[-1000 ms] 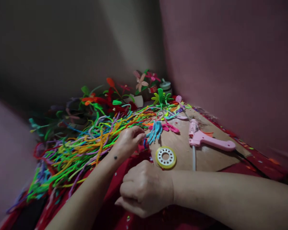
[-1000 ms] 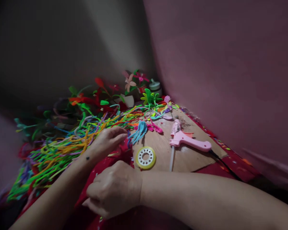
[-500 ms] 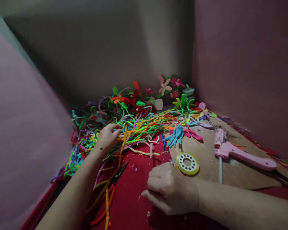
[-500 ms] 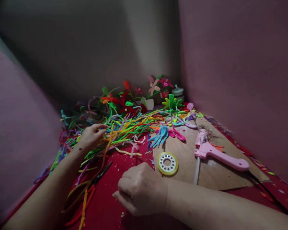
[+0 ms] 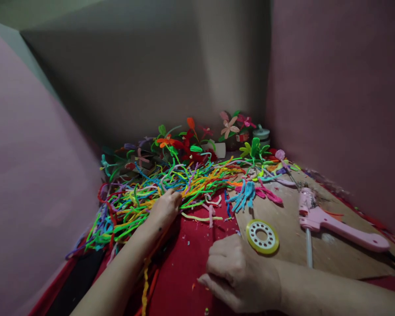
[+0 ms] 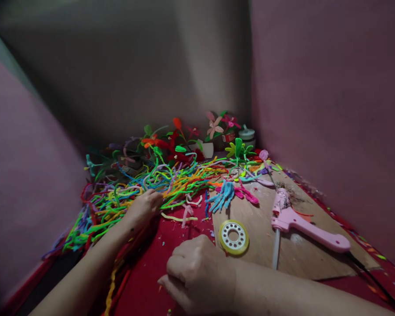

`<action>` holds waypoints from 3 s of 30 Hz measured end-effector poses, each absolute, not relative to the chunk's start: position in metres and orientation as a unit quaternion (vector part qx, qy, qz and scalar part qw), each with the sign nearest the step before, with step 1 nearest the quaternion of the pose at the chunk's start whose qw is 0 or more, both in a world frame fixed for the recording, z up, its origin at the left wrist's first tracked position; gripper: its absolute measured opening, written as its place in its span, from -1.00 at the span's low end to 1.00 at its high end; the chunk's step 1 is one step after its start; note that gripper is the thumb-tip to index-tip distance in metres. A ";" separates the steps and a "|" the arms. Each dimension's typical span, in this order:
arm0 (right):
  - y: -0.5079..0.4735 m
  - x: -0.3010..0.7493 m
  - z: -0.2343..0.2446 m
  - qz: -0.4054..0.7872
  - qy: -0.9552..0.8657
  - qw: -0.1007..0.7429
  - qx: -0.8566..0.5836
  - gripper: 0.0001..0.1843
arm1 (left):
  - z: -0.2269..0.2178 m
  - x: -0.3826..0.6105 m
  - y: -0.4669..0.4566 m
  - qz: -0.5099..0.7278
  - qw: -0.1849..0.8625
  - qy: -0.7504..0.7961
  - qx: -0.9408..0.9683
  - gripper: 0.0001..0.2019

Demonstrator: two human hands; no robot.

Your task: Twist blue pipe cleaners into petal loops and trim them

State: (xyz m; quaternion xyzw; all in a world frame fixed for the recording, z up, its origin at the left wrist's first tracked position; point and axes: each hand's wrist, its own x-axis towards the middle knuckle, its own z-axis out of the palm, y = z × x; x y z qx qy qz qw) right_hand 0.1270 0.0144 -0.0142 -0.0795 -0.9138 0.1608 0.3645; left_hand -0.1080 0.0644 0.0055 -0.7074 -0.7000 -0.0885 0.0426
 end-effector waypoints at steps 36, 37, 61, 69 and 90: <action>0.018 0.122 -0.027 0.154 -0.894 0.413 -0.076 -0.78 | 0.071 -0.145 0.155 -0.386 0.122 -0.753 -0.519 -0.72; 0.018 0.123 -0.027 0.154 -0.895 0.411 -0.076 -0.78 | 0.076 -0.146 0.160 -0.393 0.131 -0.749 -0.517 -0.74; 0.048 0.121 0.000 0.808 -0.425 0.395 -0.104 -0.65 | 0.056 -0.024 0.033 -0.349 0.301 -0.410 -0.787 -0.83; 0.064 0.119 -0.005 0.804 -0.264 0.510 -0.157 -0.85 | 0.010 -0.018 0.007 -0.202 0.338 -0.331 -0.858 -0.66; 0.060 0.133 0.007 0.817 -0.325 0.448 -0.165 -0.92 | 0.031 -0.073 0.005 -0.364 0.278 -0.567 -0.684 -0.81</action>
